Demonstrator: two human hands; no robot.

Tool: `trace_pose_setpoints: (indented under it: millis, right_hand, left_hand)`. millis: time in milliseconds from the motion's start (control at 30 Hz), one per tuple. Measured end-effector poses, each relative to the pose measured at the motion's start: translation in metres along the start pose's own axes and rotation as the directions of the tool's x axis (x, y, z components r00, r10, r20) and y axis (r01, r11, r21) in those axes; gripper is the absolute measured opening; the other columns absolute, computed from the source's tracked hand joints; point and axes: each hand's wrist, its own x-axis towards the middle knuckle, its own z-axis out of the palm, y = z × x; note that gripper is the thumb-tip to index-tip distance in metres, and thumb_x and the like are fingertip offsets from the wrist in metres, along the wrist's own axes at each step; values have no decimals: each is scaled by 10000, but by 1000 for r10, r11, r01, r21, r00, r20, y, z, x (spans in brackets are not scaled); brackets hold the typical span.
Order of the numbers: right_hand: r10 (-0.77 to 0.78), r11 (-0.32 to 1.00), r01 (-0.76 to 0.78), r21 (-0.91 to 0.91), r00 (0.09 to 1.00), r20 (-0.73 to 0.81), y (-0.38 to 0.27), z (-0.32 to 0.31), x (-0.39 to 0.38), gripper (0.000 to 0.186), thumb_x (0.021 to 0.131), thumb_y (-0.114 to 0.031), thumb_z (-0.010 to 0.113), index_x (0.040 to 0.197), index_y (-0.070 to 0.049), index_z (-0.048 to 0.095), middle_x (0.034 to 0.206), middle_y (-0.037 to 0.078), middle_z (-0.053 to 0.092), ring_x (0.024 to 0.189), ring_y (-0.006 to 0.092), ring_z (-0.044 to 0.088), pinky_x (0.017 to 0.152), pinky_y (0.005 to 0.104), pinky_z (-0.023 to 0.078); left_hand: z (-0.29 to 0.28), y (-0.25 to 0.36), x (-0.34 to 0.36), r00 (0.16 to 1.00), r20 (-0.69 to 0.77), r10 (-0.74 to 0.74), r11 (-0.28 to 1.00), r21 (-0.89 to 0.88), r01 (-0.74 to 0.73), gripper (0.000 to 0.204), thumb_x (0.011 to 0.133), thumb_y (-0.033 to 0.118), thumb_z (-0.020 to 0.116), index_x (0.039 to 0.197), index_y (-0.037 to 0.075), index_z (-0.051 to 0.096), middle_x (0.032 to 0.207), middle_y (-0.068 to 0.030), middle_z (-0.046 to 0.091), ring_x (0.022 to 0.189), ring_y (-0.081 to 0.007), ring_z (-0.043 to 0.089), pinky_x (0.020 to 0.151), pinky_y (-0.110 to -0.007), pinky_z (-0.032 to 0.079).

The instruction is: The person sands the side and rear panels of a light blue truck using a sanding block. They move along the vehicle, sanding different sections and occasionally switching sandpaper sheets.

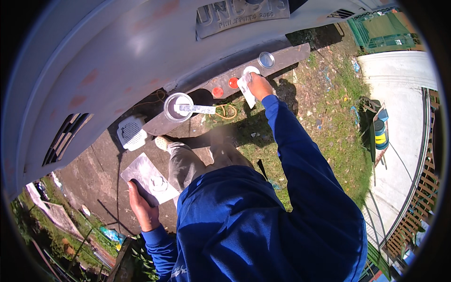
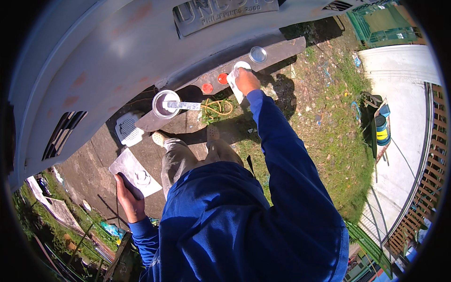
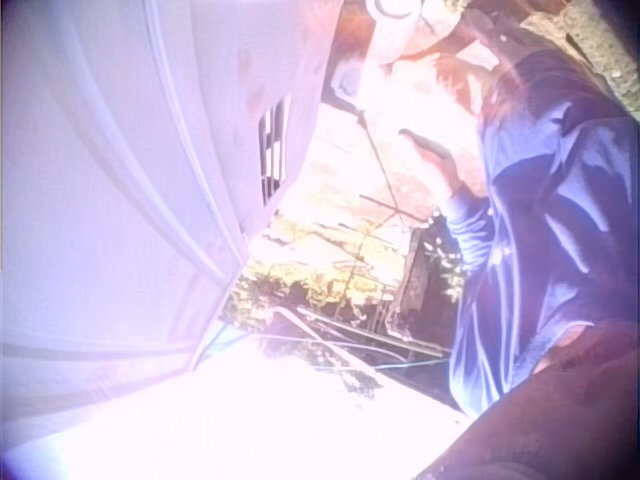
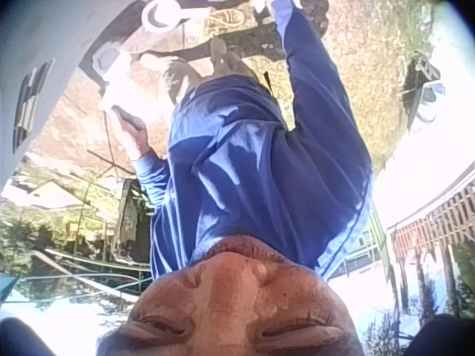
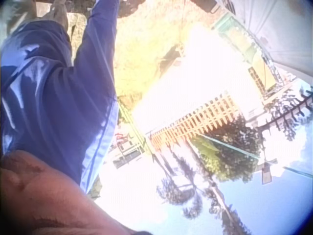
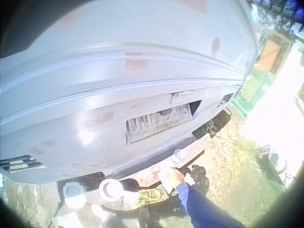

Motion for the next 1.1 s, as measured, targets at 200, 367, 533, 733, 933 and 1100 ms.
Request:
trace_pose_setpoints:
  millis: [200,367,533,733,933,1100]
  right_hand:
    - [-36,999,36,34,999,2,2,7,3,363,900,-198,568,1248,-119,630,1127,225,709,1075,428,667,926,541,528]
    - [-56,997,56,53,998,5,0,7,1,383,889,-205,594,1257,-104,625,1119,241,706,1073,435,664,932,543,523]
    - [-81,993,81,91,997,-2,1,10,-1,406,878,-204,630,1255,-55,616,1113,259,702,1071,444,659,944,542,513]
    - [-105,976,106,191,994,-15,8,7,-10,476,866,-207,661,1292,-6,596,1130,276,693,1074,446,655,949,504,516]
    - [-92,849,53,525,995,48,33,5,-10,479,852,-136,697,1278,57,593,1098,222,726,1006,320,716,895,393,540]
    - [-92,871,73,486,996,16,45,2,-8,489,853,-128,696,1294,57,593,1111,204,729,1024,288,712,904,373,535]
  left_hand:
    - [1,0,-1,1000,12,-16,1000,2,16,462,1056,424,543,1334,56,576,1264,-49,652,1124,-202,641,989,-374,499]
    - [1,0,-3,1000,25,-15,1000,4,15,474,1057,428,537,1338,47,570,1265,-56,652,1129,-209,641,996,-381,497]
    - [-2,-2,-1,999,25,-28,1000,-4,29,481,1060,425,532,1346,40,565,1271,-63,651,1139,-213,639,1000,-383,496]
    - [-2,-5,2,999,46,-27,1000,-2,27,486,1066,421,522,1357,34,558,1281,-64,648,1152,-210,634,1007,-378,491]
    - [16,-5,1,996,79,-40,999,-2,40,503,1068,428,515,1357,17,549,1270,-82,652,1114,-212,653,963,-373,524]
    - [15,-13,9,995,82,-50,999,15,49,534,1064,434,524,1366,-6,530,1284,-114,644,1121,-225,653,964,-380,529]
